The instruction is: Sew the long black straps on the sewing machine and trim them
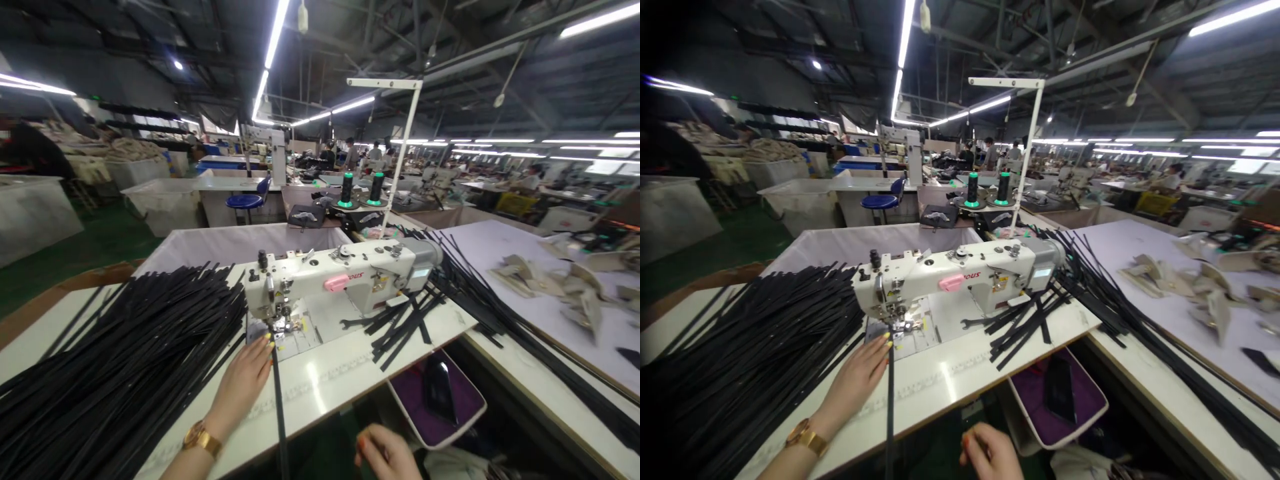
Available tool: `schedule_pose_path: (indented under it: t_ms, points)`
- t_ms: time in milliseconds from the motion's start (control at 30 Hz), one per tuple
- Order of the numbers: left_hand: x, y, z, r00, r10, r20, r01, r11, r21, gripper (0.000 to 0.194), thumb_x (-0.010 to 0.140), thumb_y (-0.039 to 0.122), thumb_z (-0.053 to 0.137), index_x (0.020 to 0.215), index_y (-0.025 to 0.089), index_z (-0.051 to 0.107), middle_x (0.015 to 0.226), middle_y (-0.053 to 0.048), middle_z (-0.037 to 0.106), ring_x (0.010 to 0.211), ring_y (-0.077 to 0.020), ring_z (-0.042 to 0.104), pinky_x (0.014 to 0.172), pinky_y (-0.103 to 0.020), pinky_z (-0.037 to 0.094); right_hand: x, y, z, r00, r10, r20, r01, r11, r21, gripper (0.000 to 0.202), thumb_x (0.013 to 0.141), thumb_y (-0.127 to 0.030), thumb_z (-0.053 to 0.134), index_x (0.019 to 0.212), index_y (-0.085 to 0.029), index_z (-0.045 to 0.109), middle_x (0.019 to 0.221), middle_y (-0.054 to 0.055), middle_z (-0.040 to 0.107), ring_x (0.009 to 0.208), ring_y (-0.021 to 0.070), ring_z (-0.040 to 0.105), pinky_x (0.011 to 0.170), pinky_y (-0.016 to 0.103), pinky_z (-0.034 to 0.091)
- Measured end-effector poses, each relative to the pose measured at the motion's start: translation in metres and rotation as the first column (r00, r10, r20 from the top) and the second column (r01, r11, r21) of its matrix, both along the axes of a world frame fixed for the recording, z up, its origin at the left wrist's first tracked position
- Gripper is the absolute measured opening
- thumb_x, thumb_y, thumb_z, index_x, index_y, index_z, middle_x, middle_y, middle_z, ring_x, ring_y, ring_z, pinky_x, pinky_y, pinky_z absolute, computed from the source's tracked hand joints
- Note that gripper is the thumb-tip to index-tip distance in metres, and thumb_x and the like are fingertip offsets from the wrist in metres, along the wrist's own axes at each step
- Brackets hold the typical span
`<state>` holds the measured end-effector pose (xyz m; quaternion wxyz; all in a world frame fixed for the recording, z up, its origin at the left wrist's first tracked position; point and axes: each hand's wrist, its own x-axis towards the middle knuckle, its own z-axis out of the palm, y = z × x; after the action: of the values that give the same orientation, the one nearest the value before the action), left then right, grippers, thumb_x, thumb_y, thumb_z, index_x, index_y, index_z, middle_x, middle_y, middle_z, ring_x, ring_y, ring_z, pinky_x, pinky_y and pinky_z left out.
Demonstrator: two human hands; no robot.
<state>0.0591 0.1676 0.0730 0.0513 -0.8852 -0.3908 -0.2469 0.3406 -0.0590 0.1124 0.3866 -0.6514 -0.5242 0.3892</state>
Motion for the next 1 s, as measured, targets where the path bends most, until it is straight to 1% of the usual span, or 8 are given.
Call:
schedule_pose_path:
  t_ms: [100,167,300,433,633,833,933,1000]
  points:
    - [-0.004,0.007,-0.012,0.999,-0.038,0.031,0.037,0.999,0.017,0.037,0.097,0.033,0.047,0.125,0.016,0.064,0.135,-0.011,0.06,0.125,-0.0298,0.056,0.106,-0.051,0.047,0.062,0.021,0.016,0.924,-0.144,0.354,0.098,0.984,0.146,0.041,0.096,-0.046,0.043,0.083,-0.017,0.068,0.08,0.007,0.072,0.076,0.0198,0.068,0.071,0.027,0.05]
    - [-0.005,0.01,-0.017,0.998,-0.054,0.04,0.053,0.998,0.024,0.037,0.096,0.035,0.048,0.125,0.017,0.064,0.134,-0.011,0.061,0.124,-0.0304,0.057,0.106,-0.052,0.047,0.099,0.031,0.032,0.741,-0.222,0.634,0.145,0.974,0.173,0.035,0.099,-0.035,0.039,0.097,-0.018,0.069,0.097,0.008,0.075,0.089,0.0195,0.069,0.079,0.027,0.052]
    - [-0.007,0.012,-0.022,0.998,-0.056,0.04,0.055,0.998,0.038,0.036,0.096,0.037,0.048,0.123,0.019,0.066,0.134,-0.01,0.061,0.124,-0.0302,0.057,0.106,-0.052,0.047,0.142,0.053,0.057,0.561,-0.199,0.804,0.153,0.979,0.136,0.031,0.097,-0.025,0.04,0.109,-0.019,0.068,0.109,0.009,0.072,0.098,0.0207,0.068,0.084,0.029,0.051]
    - [-0.007,0.012,-0.022,0.998,-0.048,0.027,0.047,0.998,0.035,0.037,0.096,0.036,0.048,0.123,0.019,0.065,0.135,-0.01,0.06,0.124,-0.0299,0.057,0.107,-0.051,0.047,0.152,0.078,0.063,0.406,-0.071,0.911,0.087,0.995,0.039,0.033,0.095,-0.015,0.04,0.116,-0.024,0.064,0.114,0.007,0.067,0.087,0.0183,0.07,0.072,0.026,0.05]
    - [-0.004,0.008,-0.015,1.0,-0.02,-0.003,0.021,0.999,0.042,0.037,0.097,0.033,0.046,0.125,0.017,0.064,0.134,-0.011,0.061,0.123,-0.029,0.058,0.106,-0.05,0.047,0.152,0.103,0.066,0.229,0.061,0.971,0.011,0.998,-0.065,0.029,0.089,-0.004,0.043,0.101,-0.018,0.065,0.112,0.011,0.065,0.079,0.0197,0.07,0.066,0.027,0.049]
    - [0.001,0.0,0.002,1.0,0.004,-0.008,-0.003,1.0,0.029,0.035,0.097,0.029,0.045,0.123,0.016,0.065,0.134,-0.011,0.061,0.123,-0.0279,0.058,0.105,-0.05,0.049,0.124,0.102,0.064,0.179,0.089,0.98,-0.071,0.994,-0.077,0.036,0.087,0.0,0.038,0.109,-0.016,0.062,0.127,0.014,0.062,0.084,0.0222,0.071,0.067,0.029,0.054]
    - [0.002,-0.001,0.007,1.0,0.014,-0.005,-0.014,1.0,0.009,0.035,0.097,0.025,0.045,0.124,0.017,0.064,0.134,-0.011,0.061,0.124,-0.0273,0.057,0.106,-0.05,0.048,0.069,0.094,0.061,0.247,0.125,0.961,-0.195,0.978,-0.076,0.041,0.085,0.001,0.04,0.116,-0.016,0.06,0.138,0.013,0.057,0.099,0.0214,0.068,0.078,0.028,0.055]
    - [0.002,-0.001,0.008,1.0,0.012,-0.001,-0.012,1.0,-0.007,0.034,0.096,0.024,0.045,0.124,0.017,0.064,0.135,-0.011,0.06,0.125,-0.0274,0.056,0.106,-0.05,0.047,0.018,0.084,0.066,0.436,0.226,0.871,-0.35,0.934,-0.067,0.039,0.082,-0.001,0.046,0.115,-0.015,0.061,0.131,0.014,0.062,0.105,0.0243,0.066,0.086,0.032,0.053]
